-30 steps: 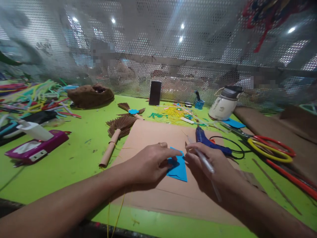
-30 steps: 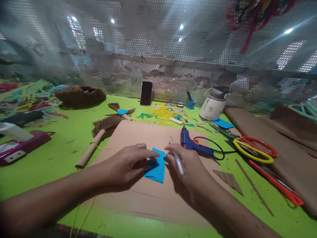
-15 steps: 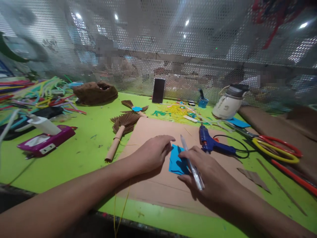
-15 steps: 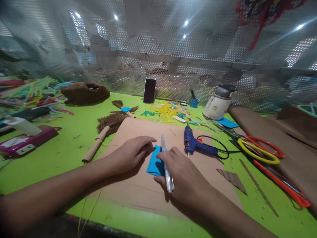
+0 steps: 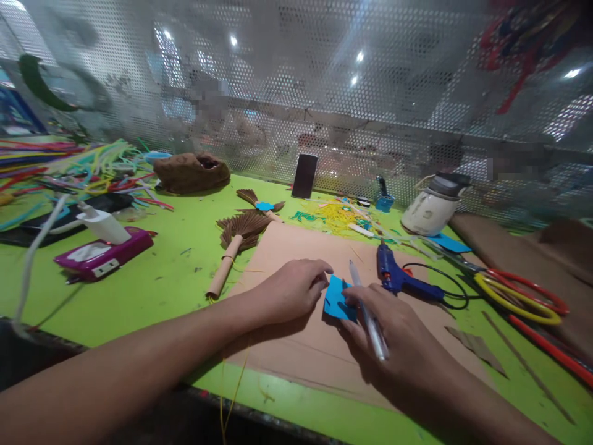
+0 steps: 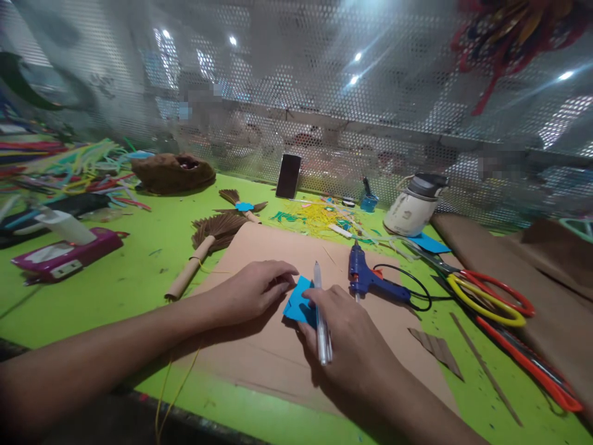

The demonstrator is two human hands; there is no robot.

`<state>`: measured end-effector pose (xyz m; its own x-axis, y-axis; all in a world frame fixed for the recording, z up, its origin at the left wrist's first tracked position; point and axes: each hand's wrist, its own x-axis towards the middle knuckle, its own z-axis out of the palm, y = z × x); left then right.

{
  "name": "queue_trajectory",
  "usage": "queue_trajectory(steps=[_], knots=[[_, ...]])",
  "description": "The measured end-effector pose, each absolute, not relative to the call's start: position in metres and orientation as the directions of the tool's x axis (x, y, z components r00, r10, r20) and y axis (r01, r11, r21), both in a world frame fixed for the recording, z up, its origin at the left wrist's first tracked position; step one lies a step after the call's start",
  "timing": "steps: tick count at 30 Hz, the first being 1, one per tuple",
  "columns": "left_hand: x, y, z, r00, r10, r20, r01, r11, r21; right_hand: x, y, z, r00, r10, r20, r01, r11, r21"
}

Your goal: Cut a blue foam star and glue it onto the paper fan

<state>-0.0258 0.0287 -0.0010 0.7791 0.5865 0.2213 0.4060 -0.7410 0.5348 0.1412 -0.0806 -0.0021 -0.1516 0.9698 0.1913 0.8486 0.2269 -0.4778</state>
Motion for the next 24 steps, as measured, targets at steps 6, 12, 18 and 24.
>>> queue_trajectory(steps=[6,12,18,24], knots=[[-0.0274,0.0292,-0.0067,0.768,0.615,0.181,0.370,-0.656,0.658,0.1401,-0.0811,-0.0074,-0.235,0.934,0.271,0.811,0.342,-0.475],[-0.0271,0.0327,-0.0097,0.751,0.643,0.152,0.375,-0.604,0.703,0.1447,-0.0834,-0.0060,-0.279,0.921,0.271,0.748,0.386,-0.540],[-0.0271,0.0347,-0.0100,0.763,0.631,0.139,0.373,-0.606,0.702,0.1471,-0.0847,-0.0036,-0.212,0.934,0.287,0.718,0.348,-0.603],[-0.0273,0.0333,-0.0060,0.781,0.609,0.140,0.363,-0.625,0.691,0.1488,-0.0842,-0.0080,-0.155,0.896,0.415,0.653,0.408,-0.637]])
